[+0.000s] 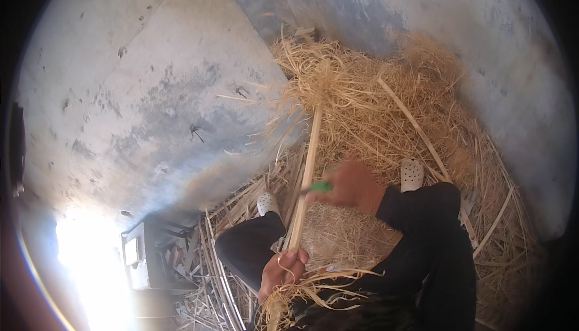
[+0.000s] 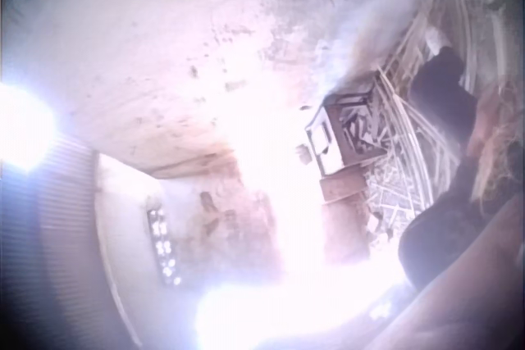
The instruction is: The person sits on a straw-covered floor and uses a green utility knife to strip the outer layers from a long bamboo pole. They rotate the pole and scrape the surface repeatedly to remove the fibrous material, then switch to a larger knife to continue the peeling process.
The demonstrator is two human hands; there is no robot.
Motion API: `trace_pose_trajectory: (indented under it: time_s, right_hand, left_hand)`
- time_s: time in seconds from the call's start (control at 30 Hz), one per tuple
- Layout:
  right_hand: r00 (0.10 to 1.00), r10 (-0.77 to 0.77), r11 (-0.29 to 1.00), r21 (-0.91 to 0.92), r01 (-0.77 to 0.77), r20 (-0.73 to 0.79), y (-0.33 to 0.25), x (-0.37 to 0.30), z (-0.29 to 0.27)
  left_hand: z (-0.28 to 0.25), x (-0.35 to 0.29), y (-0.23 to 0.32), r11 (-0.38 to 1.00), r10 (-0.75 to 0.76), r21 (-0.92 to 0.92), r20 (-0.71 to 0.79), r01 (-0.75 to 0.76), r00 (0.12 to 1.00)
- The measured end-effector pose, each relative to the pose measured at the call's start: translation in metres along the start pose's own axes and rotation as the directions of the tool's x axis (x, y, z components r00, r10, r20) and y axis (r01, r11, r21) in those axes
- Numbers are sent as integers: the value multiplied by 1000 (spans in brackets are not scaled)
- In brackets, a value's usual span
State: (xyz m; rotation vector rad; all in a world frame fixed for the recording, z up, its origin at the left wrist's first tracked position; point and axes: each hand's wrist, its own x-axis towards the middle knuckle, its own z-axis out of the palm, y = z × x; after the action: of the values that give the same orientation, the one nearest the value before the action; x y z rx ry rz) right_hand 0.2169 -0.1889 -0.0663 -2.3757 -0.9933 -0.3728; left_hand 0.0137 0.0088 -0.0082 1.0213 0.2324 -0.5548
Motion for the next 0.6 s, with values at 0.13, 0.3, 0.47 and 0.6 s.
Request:
trace_pose_trajectory:
  time_s: [0.13, 0.3, 0.47, 0.6]
  right_hand:
    - [971, 238, 946, 219, -239, 32, 16, 6, -10]
    - [961, 273, 895, 354, -271, 43, 22, 10, -19]
    - [989, -26, 997, 63, 36, -148, -1, -4, -2]
    - [948, 316, 936, -147, -319, -46, 49, 22, -26]
  left_hand:
    - [8, -4, -8, 995, -9, -99, 8, 10, 1000]
    - [2, -4, -12, 1000, 26, -15, 30, -25, 999]
    - [7, 0, 3, 996, 85, 2, 7, -85, 996]
    - [19, -5, 1, 993, 54, 101, -2, -53, 999]
